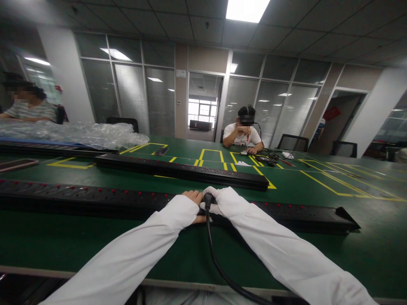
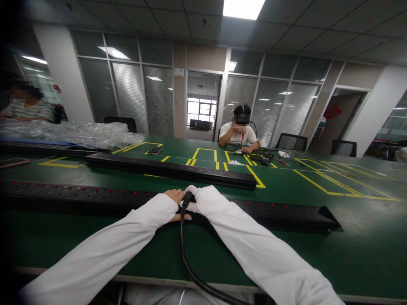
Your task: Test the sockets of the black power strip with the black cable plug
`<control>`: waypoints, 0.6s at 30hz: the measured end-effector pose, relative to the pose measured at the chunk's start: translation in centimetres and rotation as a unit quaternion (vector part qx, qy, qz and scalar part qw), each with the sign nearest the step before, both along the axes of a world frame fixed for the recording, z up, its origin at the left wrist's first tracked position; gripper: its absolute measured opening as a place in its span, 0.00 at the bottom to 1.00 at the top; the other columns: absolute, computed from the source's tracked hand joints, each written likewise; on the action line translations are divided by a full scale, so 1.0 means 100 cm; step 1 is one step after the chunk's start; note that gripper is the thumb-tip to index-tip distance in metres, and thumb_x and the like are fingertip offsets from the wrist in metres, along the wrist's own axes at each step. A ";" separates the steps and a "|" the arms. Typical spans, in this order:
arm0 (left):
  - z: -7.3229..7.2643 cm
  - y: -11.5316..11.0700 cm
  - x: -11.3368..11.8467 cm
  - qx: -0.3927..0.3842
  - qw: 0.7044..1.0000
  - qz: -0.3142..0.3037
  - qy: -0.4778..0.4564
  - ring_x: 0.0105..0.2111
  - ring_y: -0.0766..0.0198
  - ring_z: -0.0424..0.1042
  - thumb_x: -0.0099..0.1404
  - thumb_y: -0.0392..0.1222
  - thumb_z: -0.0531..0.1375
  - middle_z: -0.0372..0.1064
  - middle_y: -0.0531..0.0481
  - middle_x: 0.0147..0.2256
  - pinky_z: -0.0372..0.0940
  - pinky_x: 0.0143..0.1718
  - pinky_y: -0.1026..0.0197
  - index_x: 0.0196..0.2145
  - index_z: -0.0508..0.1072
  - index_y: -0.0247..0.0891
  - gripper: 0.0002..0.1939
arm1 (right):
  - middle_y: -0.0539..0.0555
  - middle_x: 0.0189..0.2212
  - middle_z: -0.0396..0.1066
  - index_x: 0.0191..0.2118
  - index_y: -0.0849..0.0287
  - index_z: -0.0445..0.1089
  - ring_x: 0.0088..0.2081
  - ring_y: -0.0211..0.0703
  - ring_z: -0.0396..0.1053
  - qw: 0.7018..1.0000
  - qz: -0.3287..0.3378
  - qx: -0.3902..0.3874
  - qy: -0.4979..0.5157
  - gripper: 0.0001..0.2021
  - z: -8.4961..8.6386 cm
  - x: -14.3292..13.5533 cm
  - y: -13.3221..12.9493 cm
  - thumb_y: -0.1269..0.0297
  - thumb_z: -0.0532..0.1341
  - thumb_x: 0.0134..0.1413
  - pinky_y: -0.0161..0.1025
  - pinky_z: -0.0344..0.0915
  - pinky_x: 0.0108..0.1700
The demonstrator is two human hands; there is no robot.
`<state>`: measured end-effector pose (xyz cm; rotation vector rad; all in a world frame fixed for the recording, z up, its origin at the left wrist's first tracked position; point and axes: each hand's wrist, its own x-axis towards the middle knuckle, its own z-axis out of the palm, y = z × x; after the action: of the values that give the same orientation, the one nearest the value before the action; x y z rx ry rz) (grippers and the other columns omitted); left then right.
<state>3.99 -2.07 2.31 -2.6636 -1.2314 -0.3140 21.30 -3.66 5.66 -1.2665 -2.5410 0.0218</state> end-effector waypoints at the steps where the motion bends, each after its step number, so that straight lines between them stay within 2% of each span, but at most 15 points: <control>1: 0.000 0.000 0.000 0.002 1.000 0.001 -0.001 0.36 0.53 0.64 0.46 0.67 0.50 0.63 0.44 0.33 0.58 0.36 0.55 0.38 0.61 0.36 0.32 | 0.48 0.28 0.65 0.44 0.53 0.58 0.27 0.32 0.63 1.000 0.000 0.002 -0.003 0.20 0.000 0.000 0.000 0.49 0.51 0.46 0.26 0.52 0.28; 13: -0.001 -0.002 0.000 0.005 1.000 0.002 -0.003 0.36 0.53 0.64 0.47 0.66 0.50 0.63 0.44 0.34 0.57 0.36 0.56 0.39 0.61 0.36 0.32 | 0.47 0.25 0.64 0.43 0.51 0.59 0.25 0.30 0.61 0.999 -0.019 -0.029 0.019 0.20 -0.003 -0.001 0.004 0.49 0.53 0.44 0.26 0.52 0.27; 16: -0.001 -0.001 0.000 0.005 1.000 0.001 -0.004 0.36 0.53 0.64 0.47 0.67 0.49 0.63 0.44 0.34 0.57 0.36 0.55 0.41 0.60 0.36 0.33 | 0.47 0.24 0.64 0.41 0.52 0.61 0.23 0.29 0.59 0.995 -0.050 -0.061 0.067 0.19 -0.012 -0.001 0.015 0.50 0.55 0.42 0.27 0.53 0.27; 18: -0.002 -0.001 0.000 0.008 1.000 -0.001 -0.006 0.36 0.53 0.64 0.47 0.67 0.49 0.63 0.44 0.34 0.57 0.36 0.55 0.41 0.61 0.36 0.34 | 0.47 0.24 0.64 0.39 0.55 0.61 0.23 0.29 0.58 0.984 -0.067 -0.076 0.145 0.18 -0.020 0.000 0.024 0.52 0.55 0.43 0.27 0.54 0.27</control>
<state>4.00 -2.16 2.10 -2.6532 -1.2244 -0.3394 21.33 -1.26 3.67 -1.3755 -2.2370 0.3515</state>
